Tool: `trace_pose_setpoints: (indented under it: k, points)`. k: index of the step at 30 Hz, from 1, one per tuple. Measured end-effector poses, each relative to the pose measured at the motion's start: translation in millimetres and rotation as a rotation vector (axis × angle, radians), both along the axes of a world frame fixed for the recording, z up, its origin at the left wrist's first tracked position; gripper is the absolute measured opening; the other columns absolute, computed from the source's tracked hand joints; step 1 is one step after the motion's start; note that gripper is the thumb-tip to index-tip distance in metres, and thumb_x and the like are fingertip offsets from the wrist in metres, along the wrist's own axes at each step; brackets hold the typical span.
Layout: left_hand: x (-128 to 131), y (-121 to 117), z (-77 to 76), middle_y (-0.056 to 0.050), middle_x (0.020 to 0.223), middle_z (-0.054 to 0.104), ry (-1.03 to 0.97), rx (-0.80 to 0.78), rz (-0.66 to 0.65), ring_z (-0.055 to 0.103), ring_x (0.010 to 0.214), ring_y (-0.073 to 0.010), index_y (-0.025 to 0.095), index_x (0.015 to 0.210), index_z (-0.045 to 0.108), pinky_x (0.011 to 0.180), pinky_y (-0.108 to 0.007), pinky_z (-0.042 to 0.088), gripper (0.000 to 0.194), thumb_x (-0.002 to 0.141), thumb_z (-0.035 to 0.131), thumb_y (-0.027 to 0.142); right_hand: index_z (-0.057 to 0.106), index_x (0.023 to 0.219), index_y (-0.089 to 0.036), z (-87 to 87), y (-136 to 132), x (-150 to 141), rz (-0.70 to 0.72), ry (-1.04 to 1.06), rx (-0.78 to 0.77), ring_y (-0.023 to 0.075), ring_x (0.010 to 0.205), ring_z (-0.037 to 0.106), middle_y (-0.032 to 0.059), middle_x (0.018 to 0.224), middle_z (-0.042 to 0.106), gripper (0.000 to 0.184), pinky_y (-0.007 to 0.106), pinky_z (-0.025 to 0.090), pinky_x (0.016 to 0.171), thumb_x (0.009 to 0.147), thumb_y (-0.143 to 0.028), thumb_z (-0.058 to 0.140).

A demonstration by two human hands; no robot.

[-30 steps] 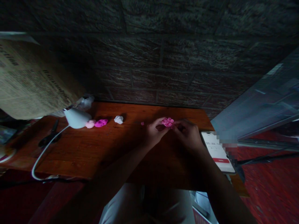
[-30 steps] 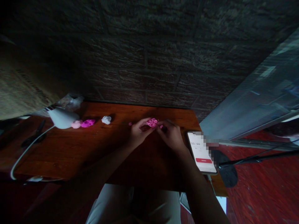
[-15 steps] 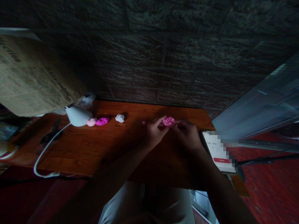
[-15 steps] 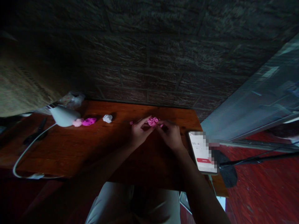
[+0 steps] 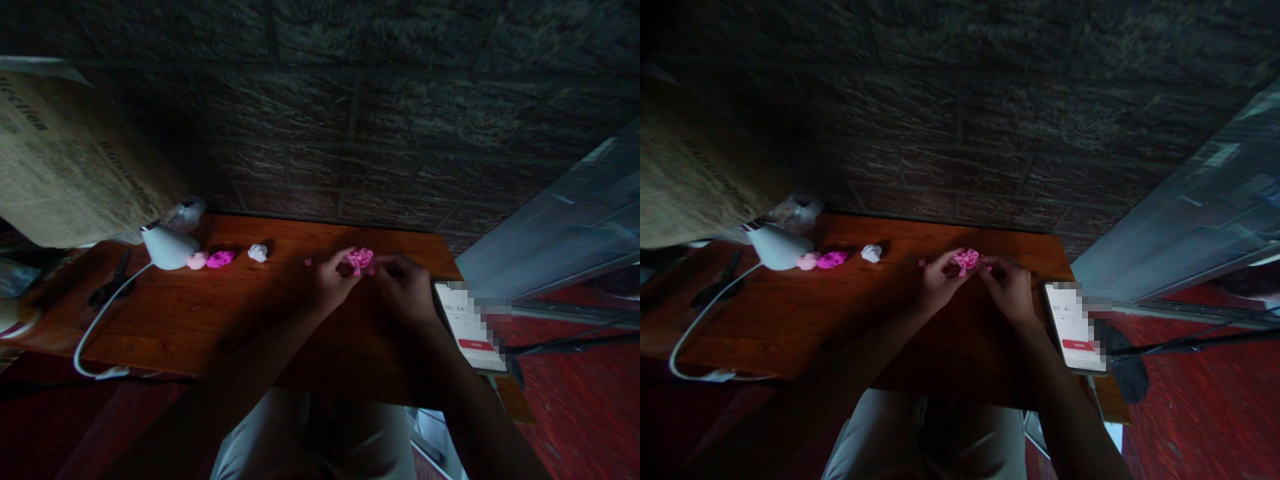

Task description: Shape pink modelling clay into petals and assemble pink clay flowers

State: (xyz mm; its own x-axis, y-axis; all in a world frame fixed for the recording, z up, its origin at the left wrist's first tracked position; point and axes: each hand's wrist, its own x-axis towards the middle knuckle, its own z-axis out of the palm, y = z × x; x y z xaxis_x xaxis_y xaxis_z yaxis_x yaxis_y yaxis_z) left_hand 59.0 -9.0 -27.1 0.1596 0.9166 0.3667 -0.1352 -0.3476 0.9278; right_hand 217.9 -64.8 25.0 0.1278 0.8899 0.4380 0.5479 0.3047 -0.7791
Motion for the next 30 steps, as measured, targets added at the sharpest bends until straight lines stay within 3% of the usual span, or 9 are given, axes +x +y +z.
trace_pose_setpoints:
  k: [10,30]
  points:
    - [2.4,3.7,-7.1,-0.011,0.106,0.079,-0.013,-0.007,0.008,0.077,0.09,-0.02,0.017,0.121,0.07,0.082,-0.032,0.065,0.05,0.075,0.083,0.031,0.077,0.097,-0.02,3.9,-2.2,3.3,-0.035,-0.026,0.008,0.0212,0.077,0.072,0.0074,0.094,0.079,0.022,0.033,0.054,0.07,0.089,-0.038,0.068]
    - [2.4,0.3,-2.1,-0.011,0.104,0.079,-0.011,-0.006,-0.013,0.077,0.088,-0.0201,0.016,0.117,0.071,0.082,-0.032,0.064,0.047,0.074,0.083,0.029,0.078,0.096,-0.023,3.7,-0.2,2.6,0.029,-0.07,0.012,0.0203,0.078,0.071,0.0057,0.093,0.079,0.016,0.033,0.054,0.072,0.089,-0.032,0.067]
